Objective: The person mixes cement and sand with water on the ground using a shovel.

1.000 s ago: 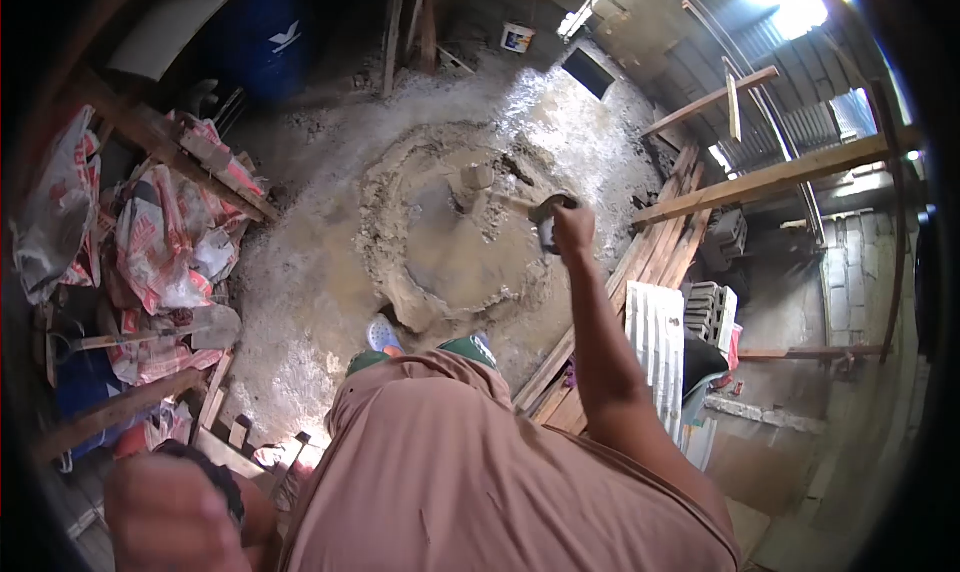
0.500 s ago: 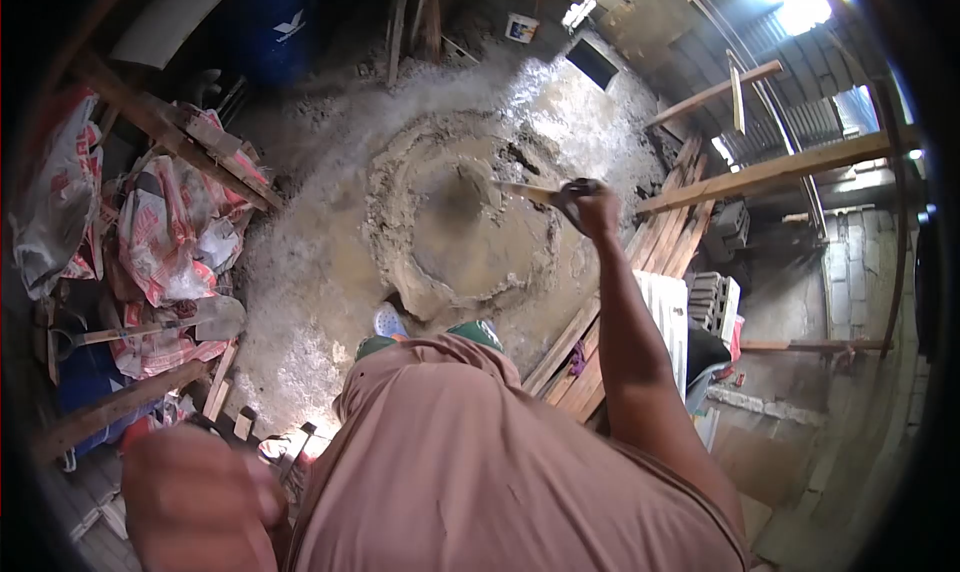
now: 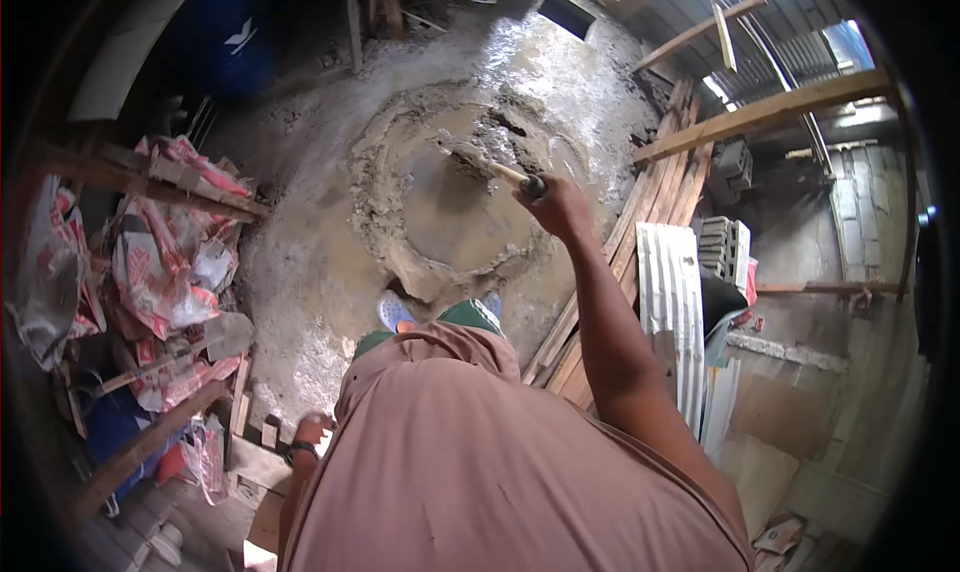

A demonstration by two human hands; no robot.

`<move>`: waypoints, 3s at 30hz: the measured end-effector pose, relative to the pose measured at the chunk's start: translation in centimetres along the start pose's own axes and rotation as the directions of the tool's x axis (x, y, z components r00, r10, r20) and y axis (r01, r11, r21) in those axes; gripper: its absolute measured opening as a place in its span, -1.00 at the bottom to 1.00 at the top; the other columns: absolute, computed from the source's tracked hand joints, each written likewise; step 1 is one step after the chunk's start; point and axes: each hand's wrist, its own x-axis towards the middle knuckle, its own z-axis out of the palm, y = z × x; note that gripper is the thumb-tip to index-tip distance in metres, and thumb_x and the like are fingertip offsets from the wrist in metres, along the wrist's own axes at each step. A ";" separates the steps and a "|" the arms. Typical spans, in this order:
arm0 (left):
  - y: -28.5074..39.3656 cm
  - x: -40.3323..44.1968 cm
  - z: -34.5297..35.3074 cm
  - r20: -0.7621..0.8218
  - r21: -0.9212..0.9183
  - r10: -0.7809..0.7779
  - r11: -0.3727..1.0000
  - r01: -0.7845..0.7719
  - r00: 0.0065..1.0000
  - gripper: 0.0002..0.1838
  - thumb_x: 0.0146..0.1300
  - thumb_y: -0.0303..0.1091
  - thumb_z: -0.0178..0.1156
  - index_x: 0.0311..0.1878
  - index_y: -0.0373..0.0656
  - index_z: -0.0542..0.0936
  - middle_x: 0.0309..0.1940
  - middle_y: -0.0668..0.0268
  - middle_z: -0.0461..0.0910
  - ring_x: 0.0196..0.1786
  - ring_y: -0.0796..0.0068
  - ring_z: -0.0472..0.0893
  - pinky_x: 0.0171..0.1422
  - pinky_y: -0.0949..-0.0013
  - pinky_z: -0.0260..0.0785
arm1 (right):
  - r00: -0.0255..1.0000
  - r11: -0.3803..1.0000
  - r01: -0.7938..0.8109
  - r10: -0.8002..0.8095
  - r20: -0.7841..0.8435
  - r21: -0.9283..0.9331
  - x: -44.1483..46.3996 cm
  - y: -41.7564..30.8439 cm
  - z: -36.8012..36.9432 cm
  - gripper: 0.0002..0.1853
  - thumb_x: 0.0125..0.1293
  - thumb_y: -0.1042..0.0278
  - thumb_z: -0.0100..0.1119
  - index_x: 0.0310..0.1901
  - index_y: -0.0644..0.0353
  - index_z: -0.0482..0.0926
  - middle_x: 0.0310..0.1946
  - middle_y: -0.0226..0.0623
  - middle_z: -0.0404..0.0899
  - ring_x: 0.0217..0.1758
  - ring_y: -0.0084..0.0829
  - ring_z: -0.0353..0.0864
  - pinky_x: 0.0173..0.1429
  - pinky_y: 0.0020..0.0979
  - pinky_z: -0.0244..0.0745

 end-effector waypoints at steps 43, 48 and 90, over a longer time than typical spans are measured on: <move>9.2 6.0 -13.6 -0.223 -0.789 -0.390 0.610 0.069 0.894 -0.63 0.37 -0.07 0.23 0.09 -0.09 0.53 -0.20 0.24 0.69 -0.31 0.45 0.68 -0.32 0.39 0.49 | 0.992 0.994 -0.085 0.090 -0.090 0.063 -3.3 1.0 2.0 -0.54 0.15 -0.22 0.34 -0.21 0.04 0.71 -0.37 -0.06 0.71 -0.26 -0.01 0.71 -0.16 -0.04 0.58; 9.8 6.1 -13.5 -0.200 -0.784 -0.365 0.617 0.076 0.909 -0.60 0.37 -0.06 0.22 0.13 -0.09 0.52 -0.18 0.22 0.70 -0.29 0.44 0.69 -0.29 0.39 0.48 | 0.992 0.993 -0.111 0.113 -0.058 0.043 -2.9 1.0 1.7 -0.53 0.15 -0.23 0.34 -0.18 0.03 0.71 -0.36 -0.08 0.72 -0.25 -0.01 0.72 -0.15 -0.03 0.59; 7.4 -1.2 -4.8 -0.201 -0.749 -0.418 0.648 0.136 0.886 -0.59 0.42 -0.03 0.20 0.19 -0.04 0.49 -0.19 0.22 0.69 -0.36 0.42 0.68 -0.42 0.28 0.51 | 0.921 0.796 -0.003 0.238 -0.309 0.605 -15.9 18.3 -10.0 -0.66 0.21 0.12 0.47 -0.24 0.30 0.75 -0.47 -0.32 0.73 -0.42 -0.58 0.61 -0.27 -0.44 0.50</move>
